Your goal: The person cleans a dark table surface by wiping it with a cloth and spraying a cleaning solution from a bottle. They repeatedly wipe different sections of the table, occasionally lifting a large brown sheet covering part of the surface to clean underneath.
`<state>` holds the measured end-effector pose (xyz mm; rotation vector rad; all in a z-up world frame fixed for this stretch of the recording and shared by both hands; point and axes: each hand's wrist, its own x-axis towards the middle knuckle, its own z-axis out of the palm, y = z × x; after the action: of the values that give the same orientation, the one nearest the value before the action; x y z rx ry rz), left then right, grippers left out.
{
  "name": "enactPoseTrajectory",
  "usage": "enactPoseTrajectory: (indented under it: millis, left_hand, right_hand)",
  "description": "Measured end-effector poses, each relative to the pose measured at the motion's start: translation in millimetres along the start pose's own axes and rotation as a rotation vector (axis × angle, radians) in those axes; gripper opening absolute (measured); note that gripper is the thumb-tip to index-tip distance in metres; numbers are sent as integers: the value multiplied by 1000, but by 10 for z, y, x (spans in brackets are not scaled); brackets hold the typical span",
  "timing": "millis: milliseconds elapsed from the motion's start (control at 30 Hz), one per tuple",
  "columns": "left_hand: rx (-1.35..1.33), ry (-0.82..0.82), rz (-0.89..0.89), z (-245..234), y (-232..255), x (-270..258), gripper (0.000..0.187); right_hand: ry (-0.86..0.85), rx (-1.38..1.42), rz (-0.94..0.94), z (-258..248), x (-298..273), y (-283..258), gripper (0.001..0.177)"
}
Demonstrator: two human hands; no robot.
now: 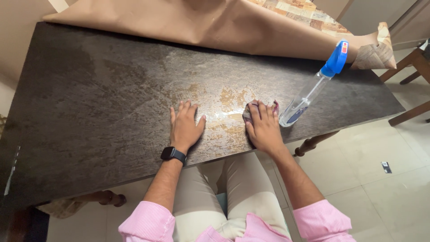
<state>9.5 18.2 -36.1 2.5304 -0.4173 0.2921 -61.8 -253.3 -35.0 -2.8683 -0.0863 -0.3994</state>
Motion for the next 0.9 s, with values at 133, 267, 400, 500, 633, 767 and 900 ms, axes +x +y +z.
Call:
enactPoseTrajectory:
  millis: [133, 267, 400, 500, 633, 767, 900]
  left_hand:
    - [87, -72, 7, -32, 74, -25, 62]
    - [91, -78, 13, -40, 86, -26, 62]
    - [88, -74, 14, -49, 93, -25, 61]
    - [81, -71, 16, -46, 89, -33, 61]
    - [86, -65, 22, -48, 97, -26, 61]
    - [90, -75, 16, -77, 115, -16, 61]
    - [88, -79, 8, -89, 126, -26, 61]
  right_hand:
    - [-35, -21, 8, 102, 205, 97, 65]
    - [-68, -15, 11, 200, 480, 221, 66]
    - [-98, -20, 18, 313, 813, 333, 67]
    - [-119, -30, 39, 386, 1037, 381, 68]
    - [-116, -6, 78, 443, 1261, 369, 69]
    - [-122, 12, 107, 514, 1494, 357, 69]
    - [-113, 13, 110, 588, 1701, 412, 67]
